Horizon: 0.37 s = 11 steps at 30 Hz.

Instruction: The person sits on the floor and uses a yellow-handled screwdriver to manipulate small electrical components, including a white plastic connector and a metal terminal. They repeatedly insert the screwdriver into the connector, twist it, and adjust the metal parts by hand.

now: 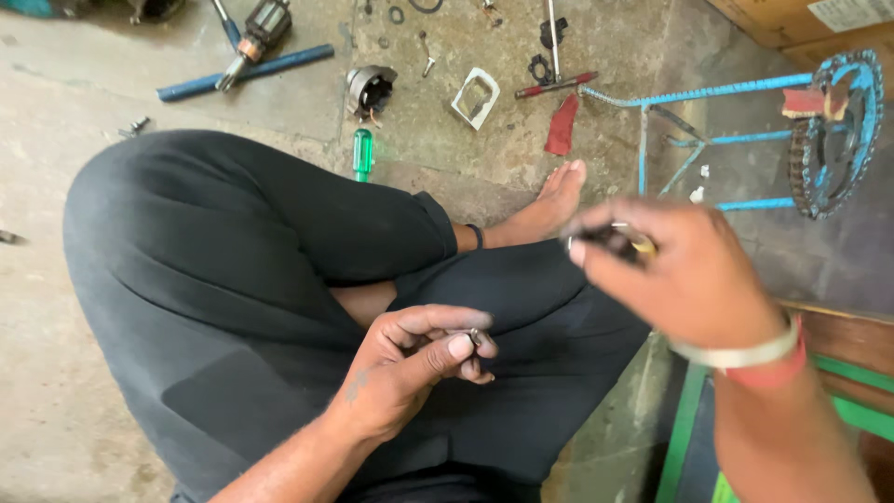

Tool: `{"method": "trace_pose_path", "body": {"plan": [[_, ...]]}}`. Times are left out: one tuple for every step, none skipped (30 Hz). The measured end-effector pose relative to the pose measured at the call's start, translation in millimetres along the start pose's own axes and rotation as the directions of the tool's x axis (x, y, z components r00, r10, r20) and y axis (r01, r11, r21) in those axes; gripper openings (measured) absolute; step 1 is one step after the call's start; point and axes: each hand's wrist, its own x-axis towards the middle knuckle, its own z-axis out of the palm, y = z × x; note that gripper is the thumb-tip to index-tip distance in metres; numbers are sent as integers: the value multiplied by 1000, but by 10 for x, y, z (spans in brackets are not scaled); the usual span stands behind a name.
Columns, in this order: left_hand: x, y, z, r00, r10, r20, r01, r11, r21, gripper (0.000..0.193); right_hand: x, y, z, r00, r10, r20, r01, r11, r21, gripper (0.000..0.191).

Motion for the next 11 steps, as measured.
{"method": "trace_pose_path", "body": {"plan": [[-3,-15,-5,1000,6,-7,-6,1000,-1,28,126,104,-19,996,-86,-13,85,994,-68,22],[-7,-32,-10,1000,13,-13,-13,1000,-2,28,280,219,-16,985,-171,-20,166,976,-138,24],[-13,-50,-14,999,31,-31,-31,999,19,28,462,338,31,978,-203,-36,194,965,-177,29],[-11,-66,-20,998,51,-48,-49,998,42,28,661,456,100,970,-237,-51,221,951,-218,34],[1,-80,-26,995,73,-63,-69,995,67,28,875,566,193,975,-220,-42,206,955,-213,33],[24,-95,-32,991,81,-105,-73,994,76,28,1098,663,321,978,-204,-34,193,959,-206,33],[57,-110,-43,985,90,-149,-78,993,86,28,1316,752,466,975,-221,-32,210,956,-204,29],[84,-121,-52,976,100,-195,-83,992,97,29,1502,825,623,971,-239,-29,228,953,-199,26],[123,-132,-65,960,108,-258,-87,992,92,29,1668,884,795,966,-247,-81,230,957,-174,29],[164,-148,-78,940,115,-322,-91,992,88,30,1797,942,943,959,-251,-133,232,962,-148,34],[207,-159,-93,915,120,-384,-94,992,84,31,1889,1002,1054,963,-249,-101,226,954,-199,29]]}}
